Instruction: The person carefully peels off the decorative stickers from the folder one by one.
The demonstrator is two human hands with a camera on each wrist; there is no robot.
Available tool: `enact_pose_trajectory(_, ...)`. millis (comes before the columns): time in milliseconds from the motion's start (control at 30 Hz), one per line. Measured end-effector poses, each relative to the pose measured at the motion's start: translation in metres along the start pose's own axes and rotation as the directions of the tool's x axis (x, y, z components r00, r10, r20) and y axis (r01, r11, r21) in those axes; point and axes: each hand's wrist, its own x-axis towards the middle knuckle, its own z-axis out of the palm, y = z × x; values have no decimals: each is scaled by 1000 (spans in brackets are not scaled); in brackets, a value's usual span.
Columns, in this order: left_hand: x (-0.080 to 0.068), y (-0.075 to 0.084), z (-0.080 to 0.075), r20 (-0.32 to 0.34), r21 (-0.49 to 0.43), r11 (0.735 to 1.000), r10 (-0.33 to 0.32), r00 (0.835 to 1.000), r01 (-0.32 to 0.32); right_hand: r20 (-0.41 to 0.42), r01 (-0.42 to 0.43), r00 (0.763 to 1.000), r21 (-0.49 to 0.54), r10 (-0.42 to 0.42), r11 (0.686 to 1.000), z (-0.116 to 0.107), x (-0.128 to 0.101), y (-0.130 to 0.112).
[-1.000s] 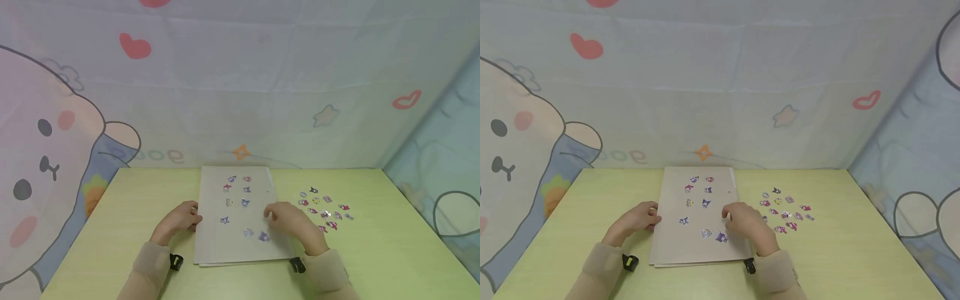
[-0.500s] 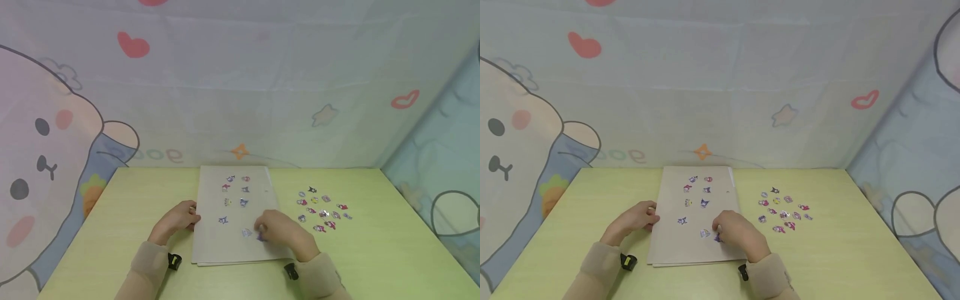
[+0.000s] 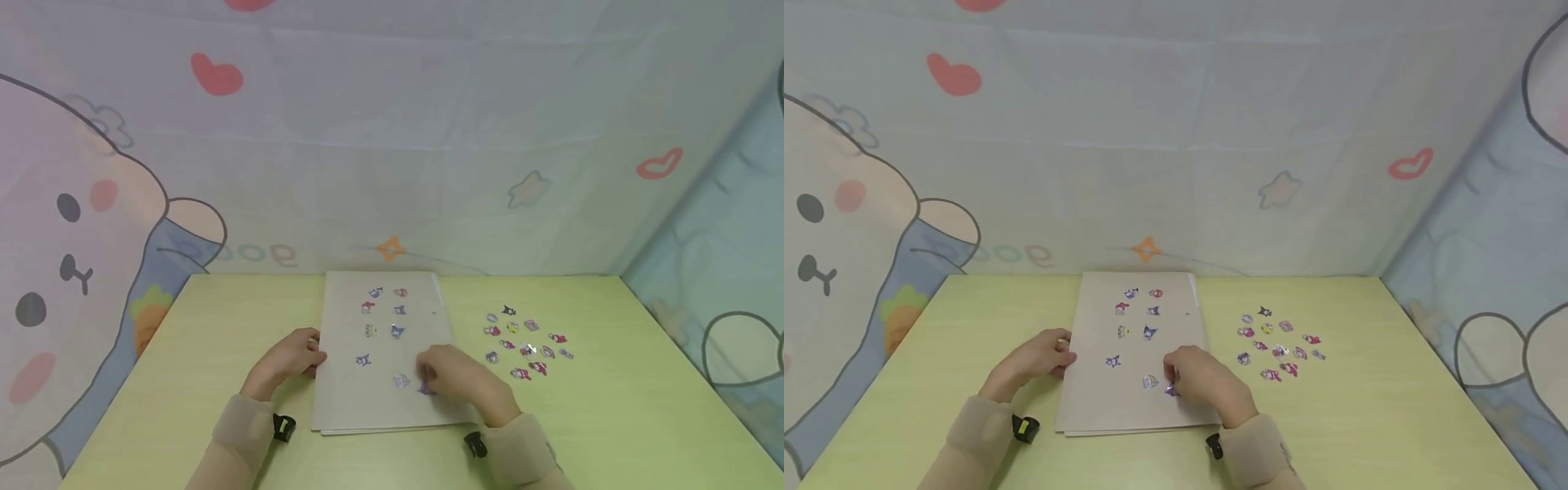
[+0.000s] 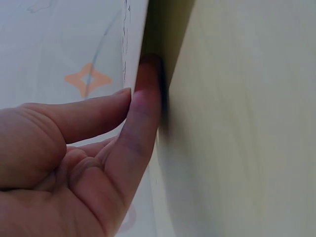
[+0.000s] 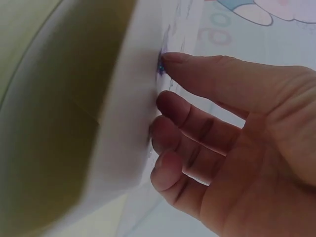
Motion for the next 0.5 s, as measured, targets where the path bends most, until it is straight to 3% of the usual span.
enact_pose_trajectory(500,-2,1,0,-9,20,1000,2,1000,-2,34,-12,999,-5,12,1000,2,2,0)
